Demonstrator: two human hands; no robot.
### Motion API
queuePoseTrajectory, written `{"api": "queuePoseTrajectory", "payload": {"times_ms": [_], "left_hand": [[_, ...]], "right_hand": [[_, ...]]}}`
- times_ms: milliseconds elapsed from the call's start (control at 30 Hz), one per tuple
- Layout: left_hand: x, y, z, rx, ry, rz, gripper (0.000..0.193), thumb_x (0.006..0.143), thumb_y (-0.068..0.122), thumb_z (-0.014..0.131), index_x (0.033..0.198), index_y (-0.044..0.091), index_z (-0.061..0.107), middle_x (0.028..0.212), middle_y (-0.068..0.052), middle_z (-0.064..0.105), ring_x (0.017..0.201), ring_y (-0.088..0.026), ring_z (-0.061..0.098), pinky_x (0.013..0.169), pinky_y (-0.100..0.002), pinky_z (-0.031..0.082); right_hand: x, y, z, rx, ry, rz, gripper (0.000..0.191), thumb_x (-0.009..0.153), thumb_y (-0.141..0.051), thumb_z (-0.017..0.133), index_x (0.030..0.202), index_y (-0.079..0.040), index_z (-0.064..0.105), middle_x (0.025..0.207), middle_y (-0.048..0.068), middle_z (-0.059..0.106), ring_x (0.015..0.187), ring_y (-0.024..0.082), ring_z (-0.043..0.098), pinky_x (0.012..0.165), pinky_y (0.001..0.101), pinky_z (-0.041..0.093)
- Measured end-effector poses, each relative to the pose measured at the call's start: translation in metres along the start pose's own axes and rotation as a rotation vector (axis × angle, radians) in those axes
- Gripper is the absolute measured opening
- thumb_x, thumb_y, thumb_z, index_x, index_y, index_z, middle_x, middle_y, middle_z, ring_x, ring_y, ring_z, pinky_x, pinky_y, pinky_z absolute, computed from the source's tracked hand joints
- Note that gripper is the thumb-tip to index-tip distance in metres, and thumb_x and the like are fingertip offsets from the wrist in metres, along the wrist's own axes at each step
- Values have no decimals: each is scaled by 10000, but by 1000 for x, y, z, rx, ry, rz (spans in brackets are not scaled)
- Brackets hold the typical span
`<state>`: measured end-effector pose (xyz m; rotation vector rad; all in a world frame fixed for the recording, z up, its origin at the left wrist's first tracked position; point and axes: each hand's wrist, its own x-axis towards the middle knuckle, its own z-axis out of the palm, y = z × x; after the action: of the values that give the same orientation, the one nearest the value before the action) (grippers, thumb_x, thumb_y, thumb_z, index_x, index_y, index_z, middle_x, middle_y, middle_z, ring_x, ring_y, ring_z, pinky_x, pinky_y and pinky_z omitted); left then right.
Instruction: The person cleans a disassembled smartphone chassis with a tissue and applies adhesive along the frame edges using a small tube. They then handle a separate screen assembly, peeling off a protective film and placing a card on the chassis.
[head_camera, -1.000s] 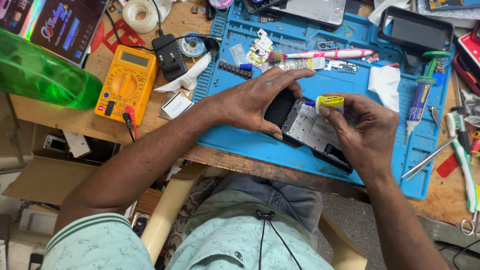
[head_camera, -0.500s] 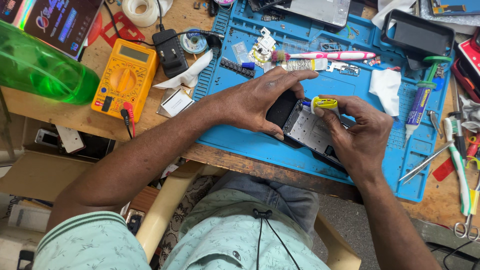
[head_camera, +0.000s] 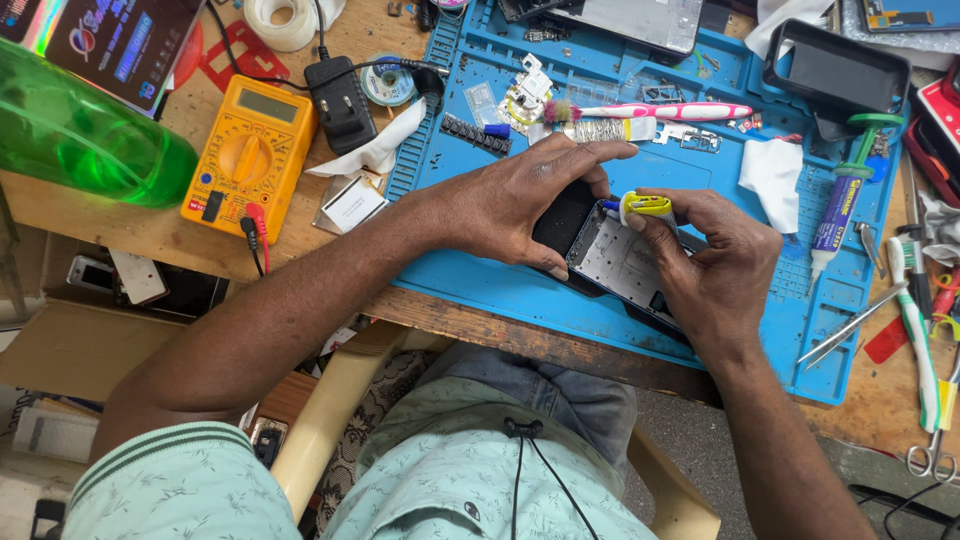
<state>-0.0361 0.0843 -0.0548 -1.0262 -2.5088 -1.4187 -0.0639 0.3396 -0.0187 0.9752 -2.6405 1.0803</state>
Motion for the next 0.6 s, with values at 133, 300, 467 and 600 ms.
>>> {"api": "queuePoseTrajectory", "payload": {"times_ms": [133,300,467,600], "left_hand": [[0,0,0,2,-10,-8,1304,615,295,1028,1621,153,211,1319,-62,638,1346,-299,510,1223,-457,408],[0,0,0,7,-10,-15,1306,611,288,1026,1622,156,208,1317,-56,640,1344,-297,510,1219,-449,412],[0,1,0,2,-14,-15,1294,625,263,1023,1624,154,208,1317,-55,641,1338,-295,510,1214,-447,418],[-1,1,0,2,-17,-23,1287,626,250,1021,1623,154,213,1315,-56,639,1333,-295,511,1208,-442,426]], "right_hand": [[-1,-1,0,26,-1,4,134,971,-73,818,1096,-46,779,1021,103,775,901,160,750,703,276,597],[-2,-2,-1,25,-2,9,121,974,-65,811,1090,-47,781,1021,101,775,903,158,751,722,274,610],[-4,0,-1,30,13,12,123,976,-64,814,1092,-48,778,1033,103,772,919,162,750,712,266,614],[-4,4,1,36,21,20,122,977,-72,818,1091,-56,777,1035,102,770,932,161,753,691,256,628]]}}
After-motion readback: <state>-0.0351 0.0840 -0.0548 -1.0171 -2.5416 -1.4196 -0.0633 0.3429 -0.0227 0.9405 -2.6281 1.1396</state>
